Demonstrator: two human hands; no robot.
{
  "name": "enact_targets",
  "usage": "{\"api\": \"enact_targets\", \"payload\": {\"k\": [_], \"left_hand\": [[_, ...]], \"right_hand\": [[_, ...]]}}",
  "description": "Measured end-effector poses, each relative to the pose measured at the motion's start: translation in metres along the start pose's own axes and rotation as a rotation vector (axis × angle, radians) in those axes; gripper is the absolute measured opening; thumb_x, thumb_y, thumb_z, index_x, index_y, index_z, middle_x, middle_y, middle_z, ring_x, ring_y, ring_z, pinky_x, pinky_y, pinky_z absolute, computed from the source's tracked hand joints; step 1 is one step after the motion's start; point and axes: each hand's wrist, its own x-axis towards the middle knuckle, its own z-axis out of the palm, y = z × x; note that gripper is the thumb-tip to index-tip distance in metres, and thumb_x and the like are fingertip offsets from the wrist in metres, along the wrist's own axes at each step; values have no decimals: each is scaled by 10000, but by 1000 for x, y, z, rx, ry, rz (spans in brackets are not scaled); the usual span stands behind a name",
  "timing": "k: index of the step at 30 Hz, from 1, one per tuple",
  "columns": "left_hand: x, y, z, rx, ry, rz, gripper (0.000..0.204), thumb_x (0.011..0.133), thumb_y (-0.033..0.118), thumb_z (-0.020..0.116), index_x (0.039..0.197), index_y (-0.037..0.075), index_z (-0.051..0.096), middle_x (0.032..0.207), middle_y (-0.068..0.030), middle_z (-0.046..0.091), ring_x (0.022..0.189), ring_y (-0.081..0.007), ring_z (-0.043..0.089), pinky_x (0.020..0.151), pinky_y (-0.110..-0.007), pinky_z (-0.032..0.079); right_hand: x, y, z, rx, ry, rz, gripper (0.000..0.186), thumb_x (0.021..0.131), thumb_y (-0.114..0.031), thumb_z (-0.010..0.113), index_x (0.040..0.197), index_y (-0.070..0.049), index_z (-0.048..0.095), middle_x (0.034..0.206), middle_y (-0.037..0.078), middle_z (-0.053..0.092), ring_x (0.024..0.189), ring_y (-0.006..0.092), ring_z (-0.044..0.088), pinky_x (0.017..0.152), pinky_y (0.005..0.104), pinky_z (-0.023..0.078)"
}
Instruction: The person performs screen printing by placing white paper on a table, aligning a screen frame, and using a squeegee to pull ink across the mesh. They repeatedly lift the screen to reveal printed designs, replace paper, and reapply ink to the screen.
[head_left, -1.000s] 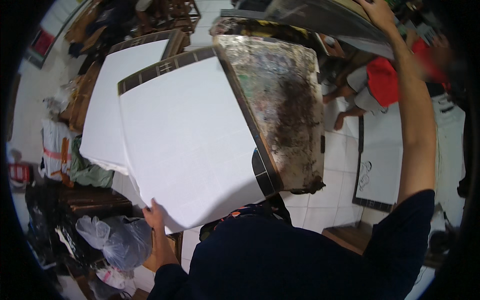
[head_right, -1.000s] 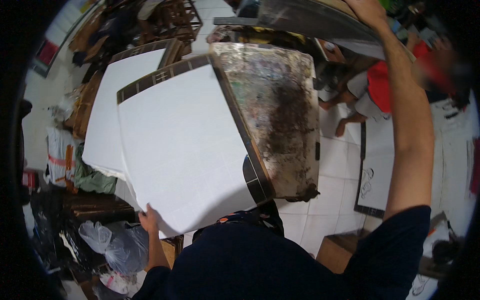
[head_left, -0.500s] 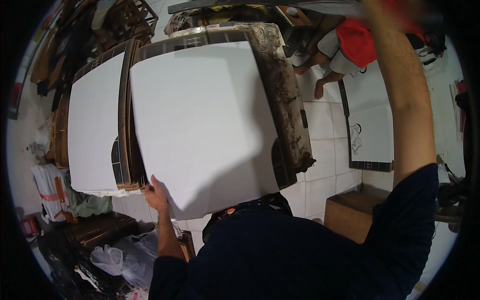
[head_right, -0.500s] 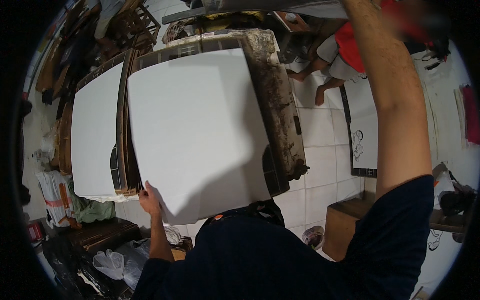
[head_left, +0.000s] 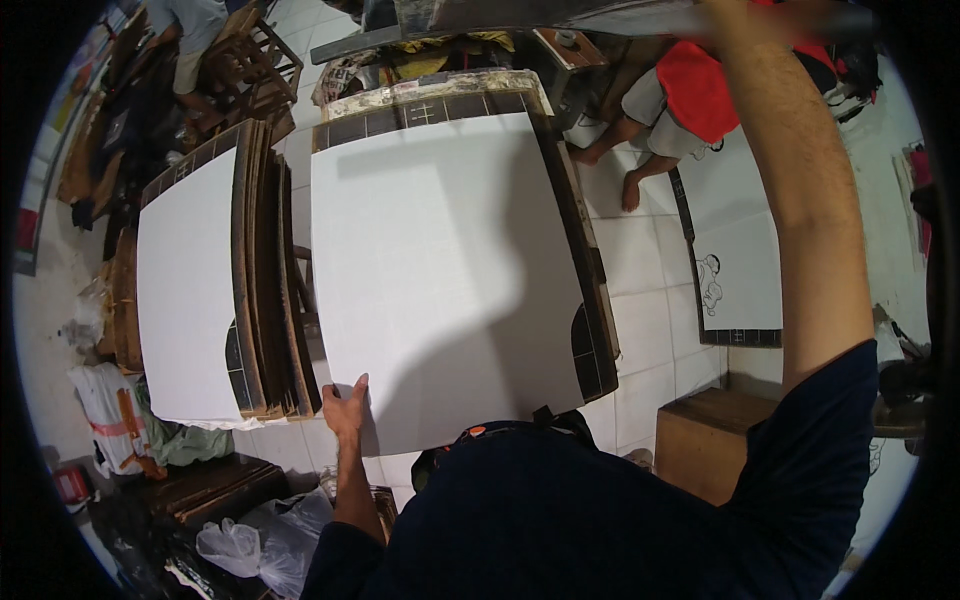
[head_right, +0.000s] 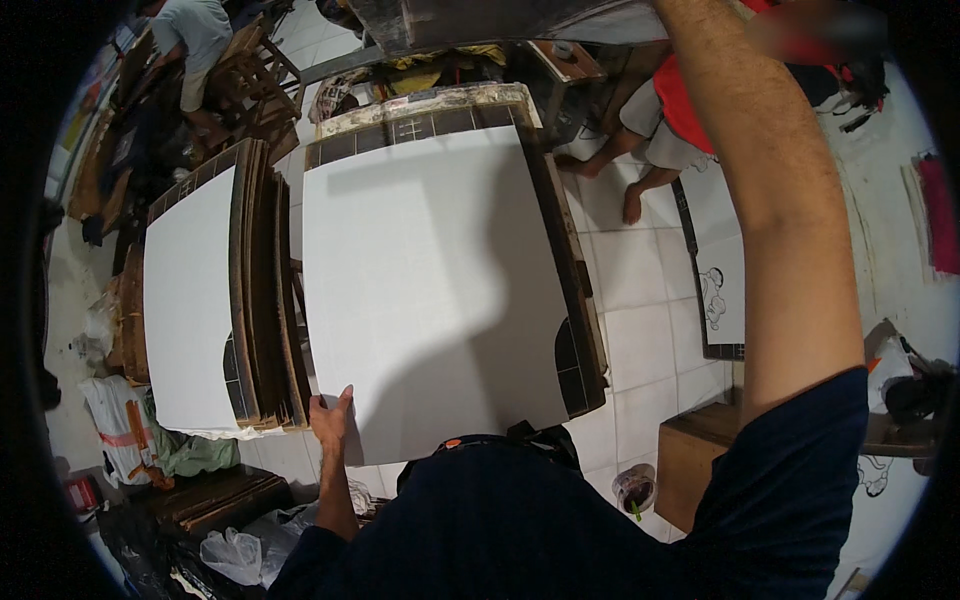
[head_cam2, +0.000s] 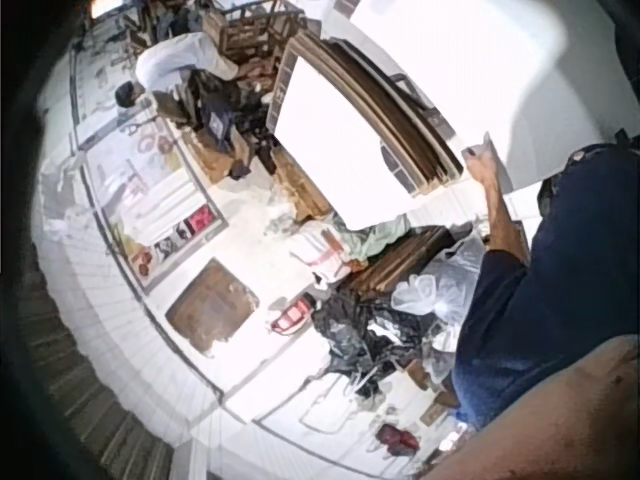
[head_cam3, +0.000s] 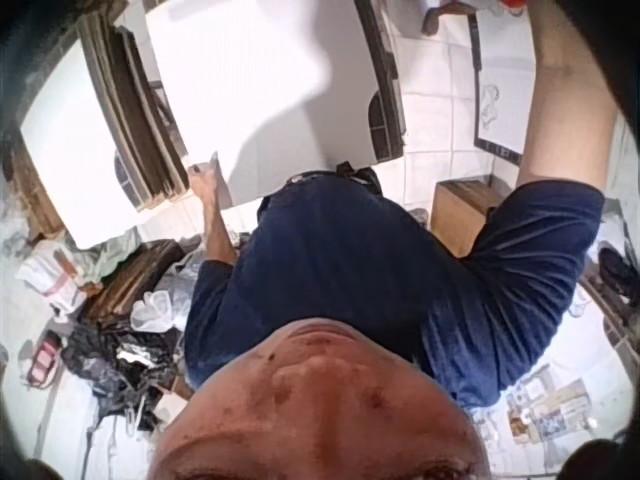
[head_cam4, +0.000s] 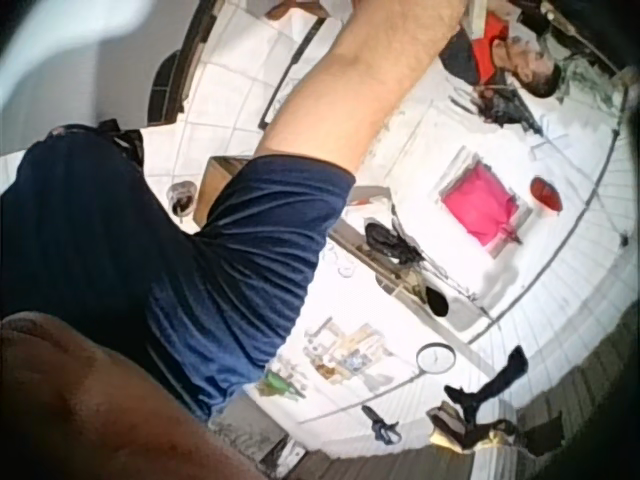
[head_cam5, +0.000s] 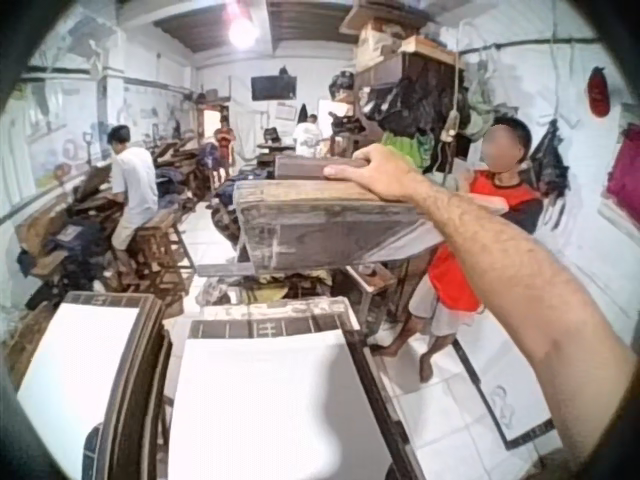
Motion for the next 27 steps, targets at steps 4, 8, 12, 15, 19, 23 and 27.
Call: {"api": "enact_targets", "payload": {"k": [4,8,12,15,19,23,27], "left_hand": [[13,12,3,73,37,-25,977,687,702,855,1197,-97,620,1086,-281,722,1033,-442,709,918,-495,545],[18,24,2,125,101,6,998,687,707,858,1197,-117,615,1052,-282,708,1005,-422,700,896,-485,541],[23,40,-3,134,51,-20,1054,691,730,841,1273,-109,580,1103,-297,701,1058,-429,695,921,-488,542],[26,49,-5,152,78,-4,991,702,695,851,1264,-75,581,1134,-286,711,1063,-436,702,924,-492,545],[30,45,2,129,122,-6,924,697,647,880,1223,-52,581,1122,-281,720,1056,-438,711,917,-495,549],[44,24,21,109,98,22,915,687,623,897,1183,-76,576,1111,-243,665,1050,-397,659,922,-479,533],[56,2,38,75,72,42,948,687,621,894,1198,-108,568,1130,-202,570,1038,-340,566,936,-451,504]], "right_hand": [[20,5,-1,-19,-2,-10,771,807,-800,680,837,-35,769,793,139,721,773,247,689,746,401,506],[37,10,-2,-27,-5,-21,766,811,-786,688,714,-27,718,684,123,669,690,228,647,684,401,484],[44,12,-1,-25,17,-38,757,810,-786,691,737,-34,745,696,130,686,695,233,656,698,406,495],[47,13,0,5,9,-25,757,808,-794,687,846,-47,804,779,146,740,770,252,702,770,397,524],[49,15,-1,27,8,-53,754,816,-782,692,806,-34,782,736,137,714,723,236,673,727,398,509],[51,15,-1,4,19,-66,756,825,-764,701,675,-24,685,628,98,611,618,201,562,620,407,440],[54,11,-3,-77,17,-6,743,836,-759,690,701,-29,690,624,84,579,622,186,526,629,409,415]]}}
